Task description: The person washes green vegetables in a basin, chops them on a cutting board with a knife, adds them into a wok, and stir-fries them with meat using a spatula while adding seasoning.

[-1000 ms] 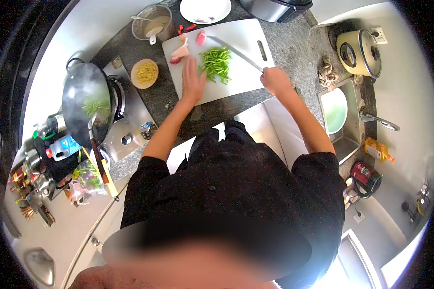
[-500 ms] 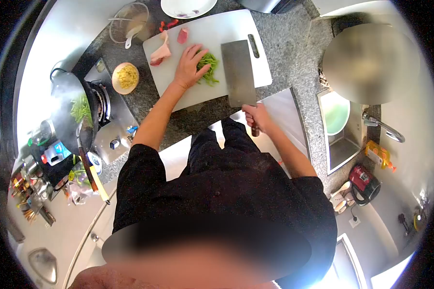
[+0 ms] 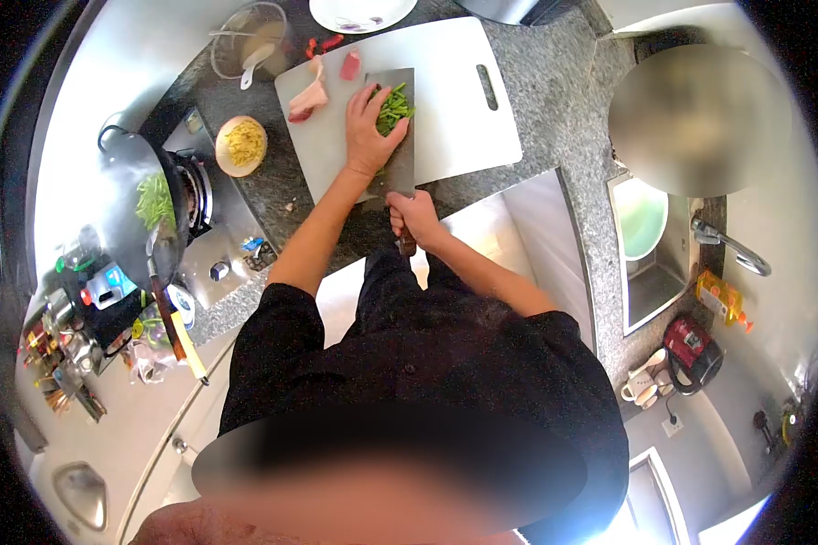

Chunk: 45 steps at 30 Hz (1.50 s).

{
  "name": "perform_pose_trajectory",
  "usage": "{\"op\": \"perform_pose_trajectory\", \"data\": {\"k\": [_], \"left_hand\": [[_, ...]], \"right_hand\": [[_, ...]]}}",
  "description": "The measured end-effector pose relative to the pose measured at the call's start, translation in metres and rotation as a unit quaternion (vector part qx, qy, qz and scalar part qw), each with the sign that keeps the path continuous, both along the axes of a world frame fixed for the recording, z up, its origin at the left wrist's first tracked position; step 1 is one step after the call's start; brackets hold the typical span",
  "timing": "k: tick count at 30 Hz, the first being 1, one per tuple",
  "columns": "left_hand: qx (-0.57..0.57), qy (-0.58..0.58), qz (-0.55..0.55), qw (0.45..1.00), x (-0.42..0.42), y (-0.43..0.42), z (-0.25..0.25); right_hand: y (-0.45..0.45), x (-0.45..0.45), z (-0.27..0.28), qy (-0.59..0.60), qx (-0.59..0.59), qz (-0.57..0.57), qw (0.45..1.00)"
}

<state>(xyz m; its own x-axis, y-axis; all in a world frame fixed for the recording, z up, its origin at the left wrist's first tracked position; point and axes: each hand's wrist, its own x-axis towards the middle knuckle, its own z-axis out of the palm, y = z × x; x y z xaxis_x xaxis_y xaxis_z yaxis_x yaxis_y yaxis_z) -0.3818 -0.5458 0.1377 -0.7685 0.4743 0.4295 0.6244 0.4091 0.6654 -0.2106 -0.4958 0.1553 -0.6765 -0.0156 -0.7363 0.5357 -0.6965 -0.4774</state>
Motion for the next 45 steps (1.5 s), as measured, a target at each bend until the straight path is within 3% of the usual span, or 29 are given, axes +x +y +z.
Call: {"op": "perform_pose_trajectory", "data": {"k": [6,13,18,20,22,24,26,28,29,30,32,34,36,38,44,45], "left_hand": [[0.062,-0.041,0.028,0.997,0.006,-0.029,0.023],[0.059,0.114,0.143,0.981,-0.045,-0.145,0.16],[0.07,0.252,0.229,0.938,-0.086,-0.262,0.237],[0.066,0.257,0.254,0.93,-0.101,-0.315,0.235],[0.007,0.191,0.311,0.931,-0.109,-0.362,0.213],[-0.036,0.182,0.303,0.935,-0.106,-0.412,0.194],[-0.198,0.213,0.26,0.921,-0.106,-0.452,0.188],[-0.192,0.206,0.258,0.924,-0.096,-0.463,0.209],[-0.197,0.174,0.223,0.939,-0.091,-0.463,0.22],[-0.202,0.145,0.187,0.95,-0.087,-0.46,0.231],[-0.207,0.183,0.129,0.952,-0.073,-0.441,0.247],[-0.211,0.22,0.071,0.95,-0.065,-0.42,0.255],[-0.196,0.336,0.02,0.921,-0.057,-0.408,0.258],[-0.195,0.331,0.016,0.923,-0.063,-0.408,0.264],[-0.282,0.365,0.043,0.886,-0.113,-0.431,0.272],[-0.314,0.366,0.089,0.872,-0.125,-0.439,0.269]], "right_hand": [[-0.02,0.002,0.033,0.025,0.039,0.032,0.998],[-0.093,-0.063,0.136,0.157,0.069,0.158,0.972],[-0.182,-0.128,0.191,0.266,0.064,0.236,0.932],[-0.219,-0.15,0.213,0.271,0.129,0.298,0.906],[-0.25,-0.185,0.187,0.31,0.163,0.304,0.886],[-0.264,-0.201,0.191,0.286,0.414,0.417,0.757],[-0.269,-0.196,0.196,0.3,0.436,0.402,0.747],[-0.274,-0.191,0.186,0.298,0.396,0.345,0.797],[-0.275,-0.188,0.186,0.287,0.296,0.336,0.847],[-0.279,-0.183,0.196,0.286,0.299,0.333,0.848],[-0.285,-0.175,0.214,0.248,0.129,0.32,0.906],[-0.291,-0.173,0.217,0.234,0.087,0.315,0.916],[-0.294,-0.164,0.215,0.217,0.041,0.315,0.923],[-0.29,-0.162,0.213,0.205,-0.019,0.327,0.922],[-0.249,-0.112,0.238,0.199,0.014,0.382,0.902],[-0.239,-0.102,0.234,0.204,0.017,0.385,0.9]]}}
